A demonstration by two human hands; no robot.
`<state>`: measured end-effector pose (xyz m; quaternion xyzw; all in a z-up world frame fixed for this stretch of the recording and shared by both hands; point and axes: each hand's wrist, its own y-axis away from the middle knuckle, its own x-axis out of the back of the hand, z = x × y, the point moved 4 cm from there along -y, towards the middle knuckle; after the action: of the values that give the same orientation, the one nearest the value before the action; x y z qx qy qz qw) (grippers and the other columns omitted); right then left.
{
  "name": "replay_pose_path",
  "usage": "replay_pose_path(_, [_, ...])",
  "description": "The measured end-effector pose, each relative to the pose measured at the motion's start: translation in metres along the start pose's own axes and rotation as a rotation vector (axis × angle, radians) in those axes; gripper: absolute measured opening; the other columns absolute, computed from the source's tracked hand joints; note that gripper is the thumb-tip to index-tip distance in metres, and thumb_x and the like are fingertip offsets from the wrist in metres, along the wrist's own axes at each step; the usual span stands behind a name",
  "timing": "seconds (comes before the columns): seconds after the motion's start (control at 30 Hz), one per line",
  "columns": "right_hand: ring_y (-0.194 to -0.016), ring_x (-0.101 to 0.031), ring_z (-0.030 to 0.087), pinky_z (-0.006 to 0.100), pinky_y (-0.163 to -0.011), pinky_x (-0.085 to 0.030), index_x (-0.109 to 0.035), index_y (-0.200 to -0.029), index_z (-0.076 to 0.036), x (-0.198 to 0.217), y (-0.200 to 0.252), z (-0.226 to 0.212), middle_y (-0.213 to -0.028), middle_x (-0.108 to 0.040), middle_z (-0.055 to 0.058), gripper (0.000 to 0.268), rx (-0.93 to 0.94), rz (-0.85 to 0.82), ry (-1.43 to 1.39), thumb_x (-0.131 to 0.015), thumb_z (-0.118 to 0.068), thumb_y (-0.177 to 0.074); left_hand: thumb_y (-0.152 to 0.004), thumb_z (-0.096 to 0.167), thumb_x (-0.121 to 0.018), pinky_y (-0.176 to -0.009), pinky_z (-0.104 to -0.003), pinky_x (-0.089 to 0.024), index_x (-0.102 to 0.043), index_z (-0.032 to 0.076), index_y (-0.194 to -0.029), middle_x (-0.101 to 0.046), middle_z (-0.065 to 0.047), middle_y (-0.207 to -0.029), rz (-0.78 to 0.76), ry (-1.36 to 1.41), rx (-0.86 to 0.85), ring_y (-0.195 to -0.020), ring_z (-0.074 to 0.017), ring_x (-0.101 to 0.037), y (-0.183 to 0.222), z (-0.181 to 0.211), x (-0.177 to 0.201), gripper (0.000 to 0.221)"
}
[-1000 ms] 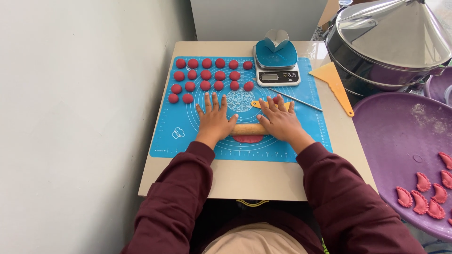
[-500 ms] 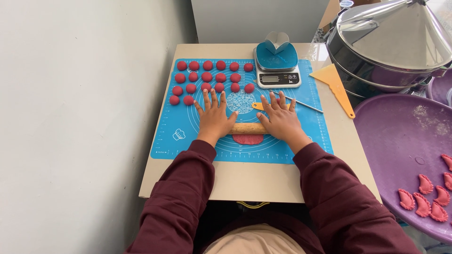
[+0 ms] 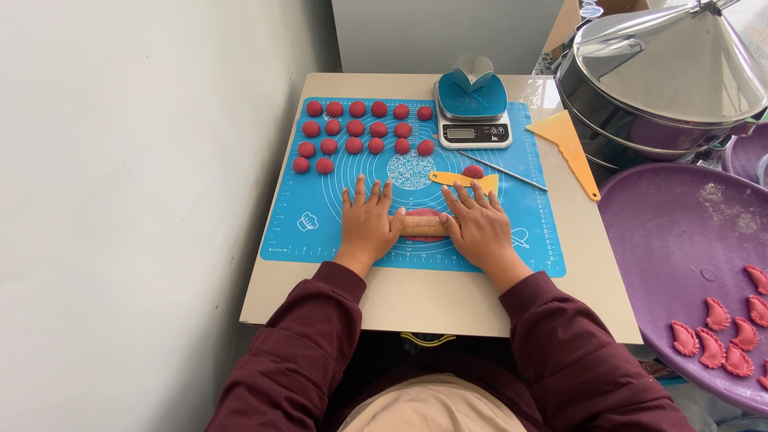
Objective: Shaping and rolling out pink dough balls on a silicone mat using a rolling pin and a plastic scraper to prepare pastries.
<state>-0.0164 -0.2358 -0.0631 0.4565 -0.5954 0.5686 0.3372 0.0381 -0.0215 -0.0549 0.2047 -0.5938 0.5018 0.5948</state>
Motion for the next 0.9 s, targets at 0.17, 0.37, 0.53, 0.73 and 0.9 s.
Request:
replay_pose_path(0.17, [-0.15,-0.04,0.032,0.049,-0.118,-0.035,-0.058,-0.151,-0.029,0.005,0.009,-0.004,-0.156,-0.054,0.006,0.056,0.006,0.013,-0.015,-0.036,-0.056,-0.108,-0.101,0.057,-0.029,-0.116,-0.063,-0.024,-0.053,0.012,-0.147,-0.062,-0.016,-0.14,-0.056,0.028,0.02,-0.147,-0.0382,-0.037,0.009,0.0,-0.004,0.069])
replay_pose_path(0.37, [-0.151,-0.04,0.031,0.047,-0.112,-0.041,-0.06,-0.149,-0.027,0.027,0.024,-0.021,-0.156,-0.055,0.006,0.055,-0.005,0.001,-0.019,-0.039,-0.055,-0.107,-0.103,0.057,-0.03,-0.116,-0.061,-0.026,-0.052,0.012,-0.149,-0.059,-0.016,-0.143,-0.058,0.033,0.008,-0.147,-0.037,-0.037,0.023,0.006,0.004,0.068])
replay_pose_path(0.53, [-0.153,-0.036,0.03,0.046,-0.114,-0.038,-0.057,-0.151,-0.026,0.03,0.033,-0.024,-0.159,-0.051,0.004,0.055,-0.015,-0.042,-0.012,-0.041,-0.054,-0.106,-0.103,0.054,-0.034,-0.118,-0.06,-0.023,-0.05,0.011,-0.15,-0.057,-0.017,-0.146,-0.052,0.025,-0.001,-0.148,-0.0372,-0.037,0.032,0.009,0.008,0.066])
replay_pose_path(0.73, [-0.152,-0.038,0.031,0.052,-0.12,-0.029,-0.057,-0.151,-0.028,0.014,0.009,-0.008,-0.156,-0.055,0.004,0.06,-0.001,-0.049,-0.013,-0.038,-0.062,-0.105,-0.103,0.058,-0.028,-0.118,-0.062,-0.022,-0.048,0.011,-0.152,-0.055,-0.018,-0.148,-0.077,0.001,0.006,-0.149,-0.0374,-0.035,0.013,0.003,0.001,0.071])
replay_pose_path(0.9, [-0.156,-0.029,0.035,0.064,-0.124,-0.012,-0.05,-0.156,-0.029,0.008,-0.024,-0.001,-0.159,-0.049,0.008,0.065,-0.055,-0.265,-0.037,-0.026,-0.064,-0.107,-0.104,0.054,-0.028,-0.117,-0.068,-0.014,-0.036,0.011,-0.158,-0.041,-0.022,-0.158,-0.207,-0.034,0.047,-0.153,-0.0424,-0.021,-0.015,0.0,0.007,0.07])
